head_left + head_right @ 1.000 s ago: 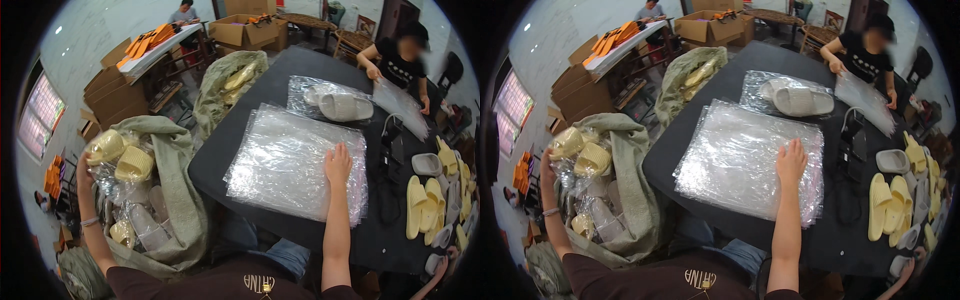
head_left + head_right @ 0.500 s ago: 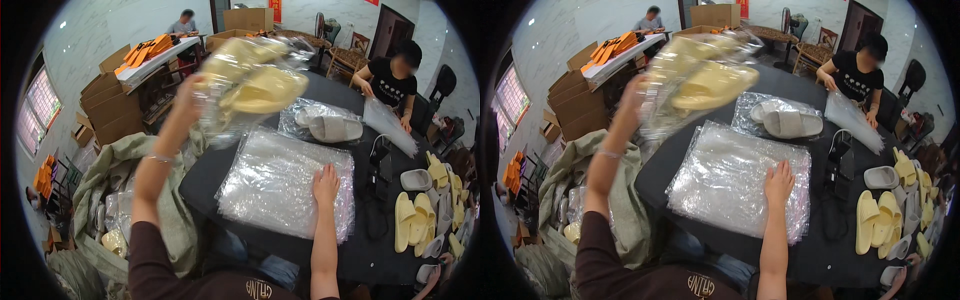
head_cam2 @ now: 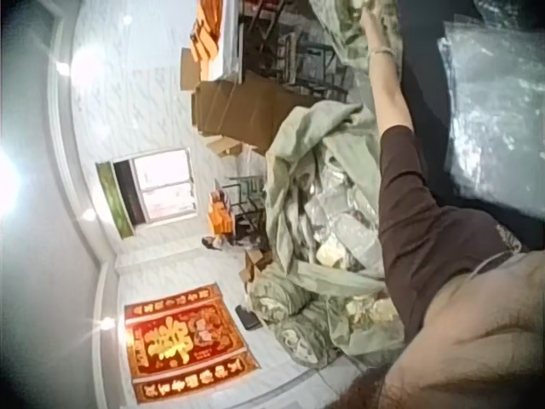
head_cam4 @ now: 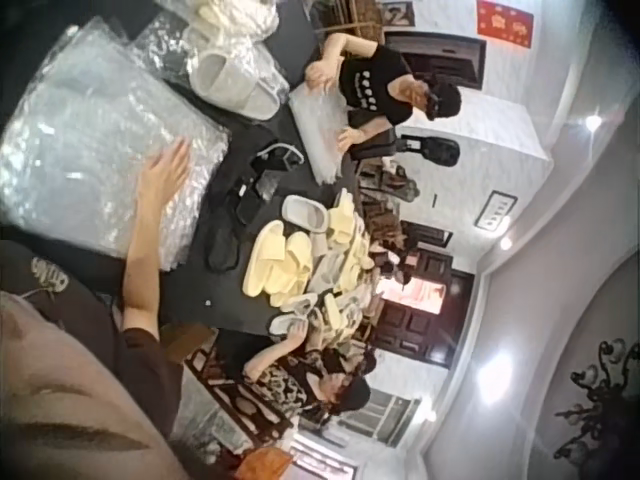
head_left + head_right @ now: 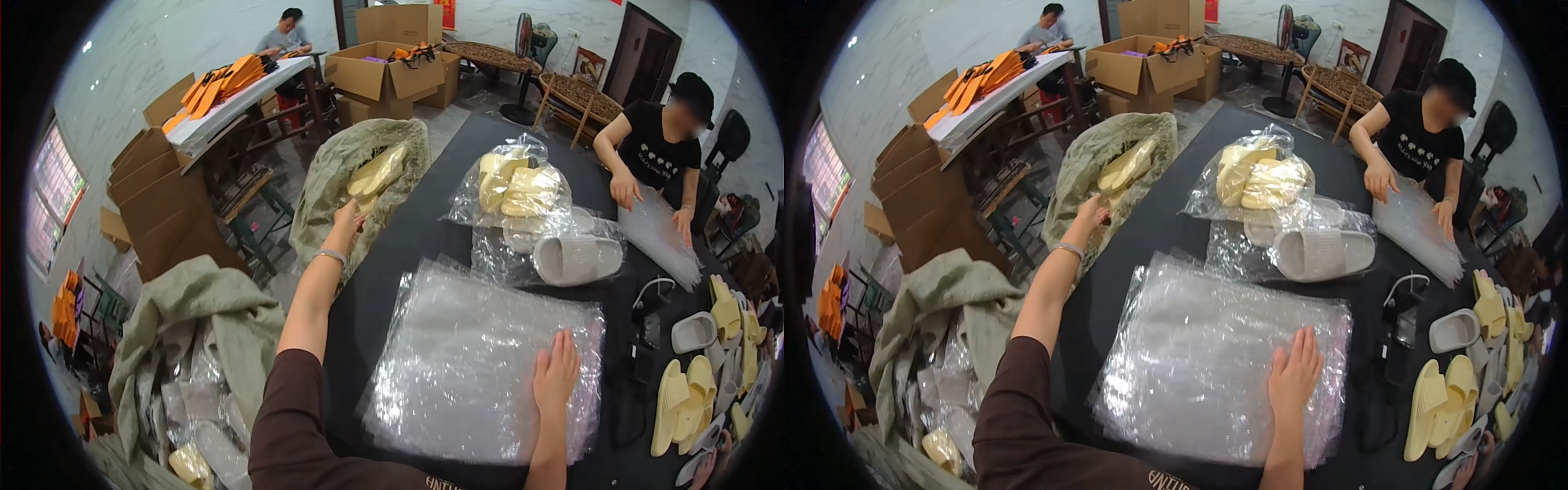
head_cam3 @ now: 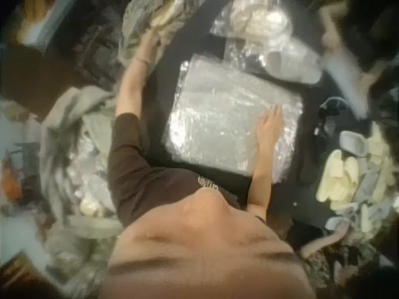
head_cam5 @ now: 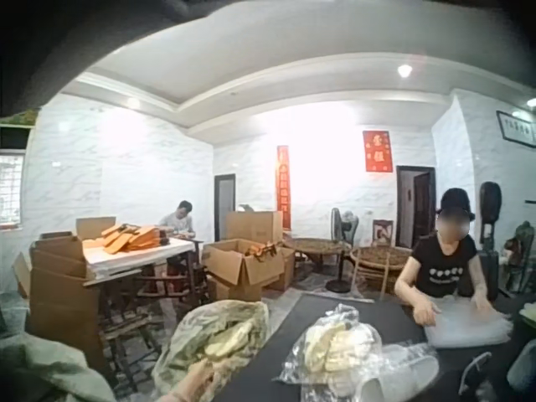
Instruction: The person wraps pairs of yellow and white plastic slippers in bubble wrap. They pick up a pair of slippers, place them on a sheet of bubble wrap, and fold the wrap around them. The wrapped pairs are then placed into a large green sack. The process is repeated for multiple pairs of slippers.
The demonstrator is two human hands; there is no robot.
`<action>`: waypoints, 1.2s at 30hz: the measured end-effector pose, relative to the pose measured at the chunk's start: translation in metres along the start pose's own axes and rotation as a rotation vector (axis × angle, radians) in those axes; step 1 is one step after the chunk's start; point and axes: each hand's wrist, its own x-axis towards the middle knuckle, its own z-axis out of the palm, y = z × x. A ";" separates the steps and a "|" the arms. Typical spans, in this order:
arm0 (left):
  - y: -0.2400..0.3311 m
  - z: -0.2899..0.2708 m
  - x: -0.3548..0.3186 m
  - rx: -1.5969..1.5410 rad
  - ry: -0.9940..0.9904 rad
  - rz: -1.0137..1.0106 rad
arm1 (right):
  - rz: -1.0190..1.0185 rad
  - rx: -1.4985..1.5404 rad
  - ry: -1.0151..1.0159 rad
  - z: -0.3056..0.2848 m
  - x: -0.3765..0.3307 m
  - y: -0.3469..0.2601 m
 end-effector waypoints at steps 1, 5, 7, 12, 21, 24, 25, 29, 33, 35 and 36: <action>-0.001 -0.002 0.025 -0.056 0.032 -0.074 | 0.000 0.003 -0.014 -0.002 0.002 -0.002; -0.032 0.039 0.087 -0.263 -0.052 -0.209 | 0.057 -0.040 -0.043 -0.008 0.004 -0.008; -0.019 0.014 0.128 -0.420 -0.069 -0.184 | 0.019 -0.020 -0.078 -0.007 0.010 -0.014; -0.030 0.054 0.157 -0.474 -0.174 -0.238 | 0.064 -0.024 -0.086 -0.011 0.013 -0.018; 0.059 0.070 0.057 -0.289 -0.272 -0.087 | 0.064 -0.028 -0.082 -0.010 0.014 -0.019; 0.122 0.075 -0.029 -0.179 -0.447 0.224 | 0.055 -0.032 -0.078 -0.009 0.013 -0.018; 0.133 0.088 -0.071 -0.121 -0.455 0.380 | 0.064 -0.048 -0.079 -0.009 0.010 -0.017; 0.146 0.125 -0.166 0.190 -0.545 0.872 | 0.053 -0.036 -0.083 -0.008 0.010 -0.015; 0.117 0.167 -0.208 0.699 -0.373 1.897 | 0.032 -0.021 -0.079 -0.009 0.010 -0.013; 0.082 0.189 -0.219 0.852 -0.341 2.086 | 0.037 -0.014 -0.078 -0.009 0.010 -0.014; 0.061 0.197 -0.211 0.920 -0.602 2.014 | 0.037 -0.012 -0.085 -0.010 0.011 -0.015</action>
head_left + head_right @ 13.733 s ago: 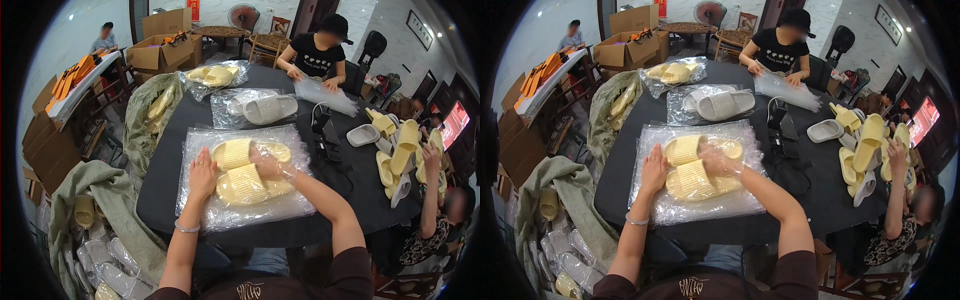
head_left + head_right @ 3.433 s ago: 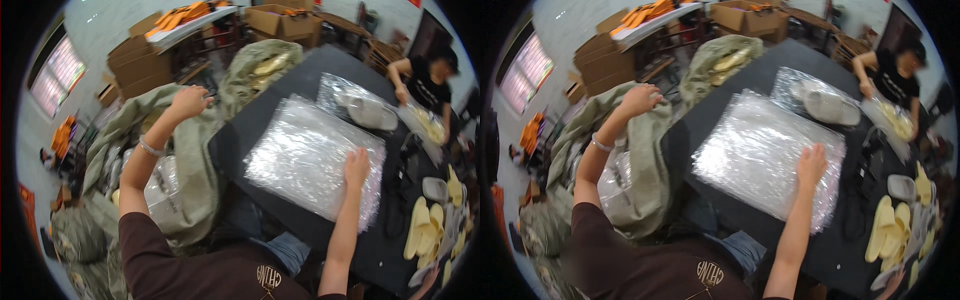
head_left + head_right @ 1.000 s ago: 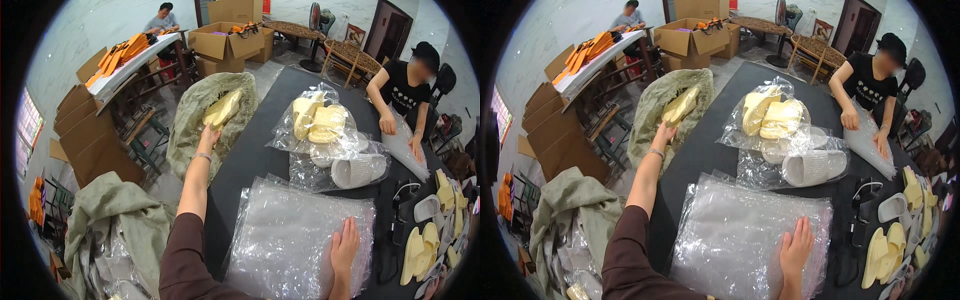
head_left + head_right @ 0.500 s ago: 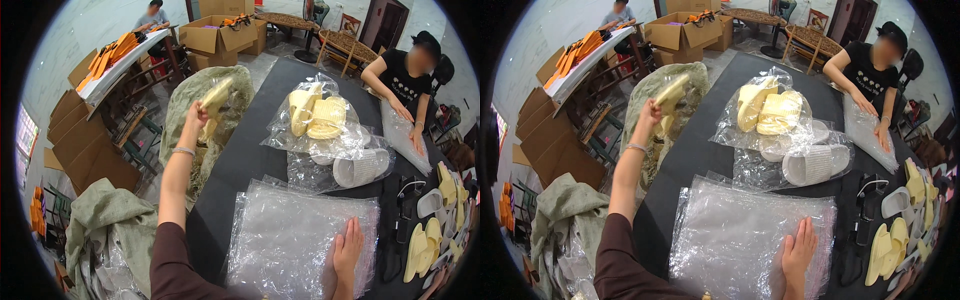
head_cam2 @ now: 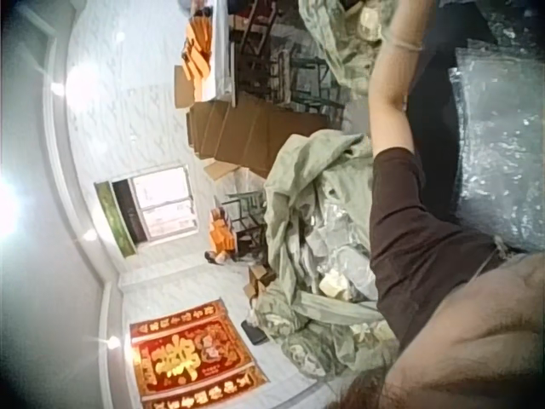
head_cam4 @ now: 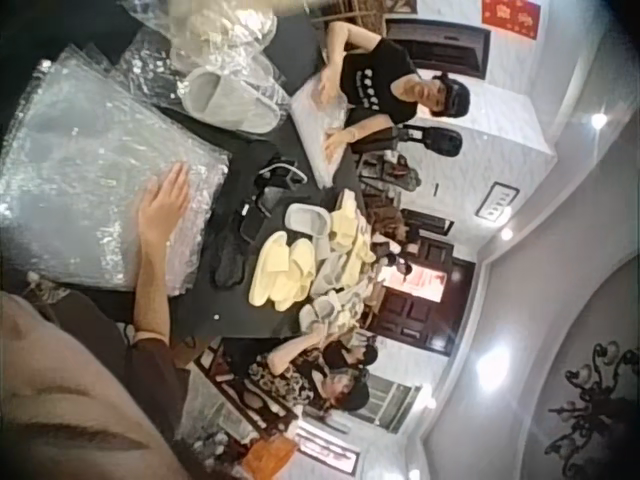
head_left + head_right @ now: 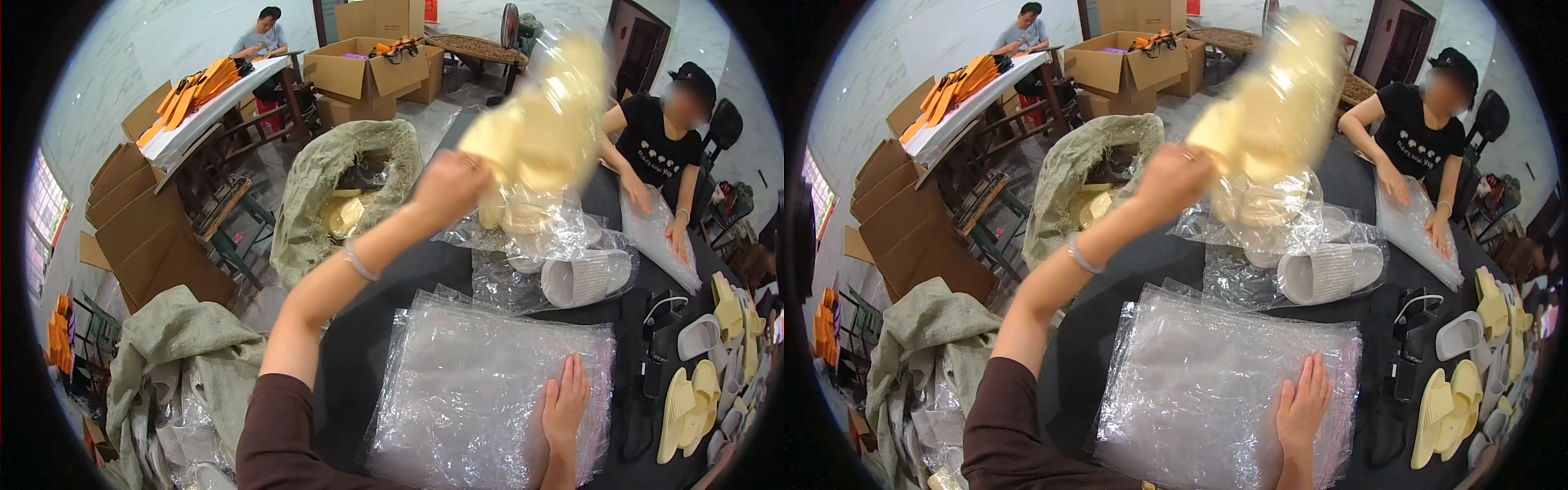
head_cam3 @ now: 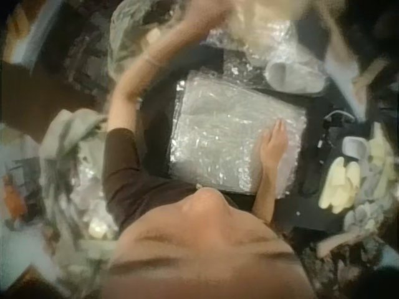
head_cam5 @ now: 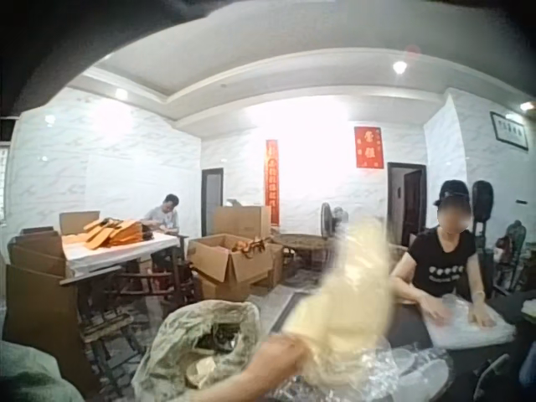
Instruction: The person wraps pairs of yellow and white plastic slippers in bubble wrap. They pick up a pair of slippers, place them on a sheet of bubble wrap, and fold the wrap around them. The wrapped pairs are then placed into a large green sack. The process is repeated for multiple pairs of slippers.
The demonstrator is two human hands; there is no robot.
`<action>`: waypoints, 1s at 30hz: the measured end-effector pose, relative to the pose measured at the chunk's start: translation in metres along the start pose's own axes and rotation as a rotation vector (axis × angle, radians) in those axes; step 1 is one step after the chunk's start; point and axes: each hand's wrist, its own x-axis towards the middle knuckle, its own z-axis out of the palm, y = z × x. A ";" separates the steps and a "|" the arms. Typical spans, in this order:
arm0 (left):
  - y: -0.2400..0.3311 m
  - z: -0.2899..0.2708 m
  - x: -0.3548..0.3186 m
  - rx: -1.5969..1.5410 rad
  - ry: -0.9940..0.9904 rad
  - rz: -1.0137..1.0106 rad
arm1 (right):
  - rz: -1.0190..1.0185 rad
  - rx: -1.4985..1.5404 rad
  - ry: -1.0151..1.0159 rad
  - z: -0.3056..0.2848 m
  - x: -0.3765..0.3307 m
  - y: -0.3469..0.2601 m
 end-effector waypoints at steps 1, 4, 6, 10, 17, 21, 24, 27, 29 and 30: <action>0.018 0.016 -0.004 0.091 -0.151 0.051 | 0.013 -0.001 -0.005 0.000 0.000 0.000; 0.033 0.035 -0.025 0.019 -0.247 0.080 | 0.019 0.001 -0.015 -0.001 0.000 0.000; 0.034 0.026 -0.028 -0.067 -0.198 0.047 | 0.026 -0.012 -0.019 -0.001 0.000 0.000; -0.015 -0.009 -0.068 -0.277 -0.022 -0.350 | 0.022 -0.027 -0.018 0.001 -0.001 0.000; -0.162 -0.010 -0.302 -0.173 -0.293 -1.225 | 0.018 -0.028 -0.009 0.004 0.000 0.000; -0.138 -0.005 -0.371 0.115 -0.696 -0.516 | 0.016 -0.037 -0.012 0.006 0.001 0.001; -0.123 -0.010 -0.379 0.401 -1.136 -0.710 | 0.019 -0.056 -0.007 0.007 0.001 0.001; -0.118 -0.029 -0.409 0.715 -1.150 -1.074 | 0.014 -0.051 -0.005 0.007 0.002 0.000; -0.128 -0.059 -0.445 0.834 -1.336 -1.163 | 0.010 -0.046 -0.006 0.007 0.002 0.000; -0.126 -0.062 -0.439 0.865 -1.410 -1.225 | 0.034 -0.064 0.003 0.006 -0.001 -0.002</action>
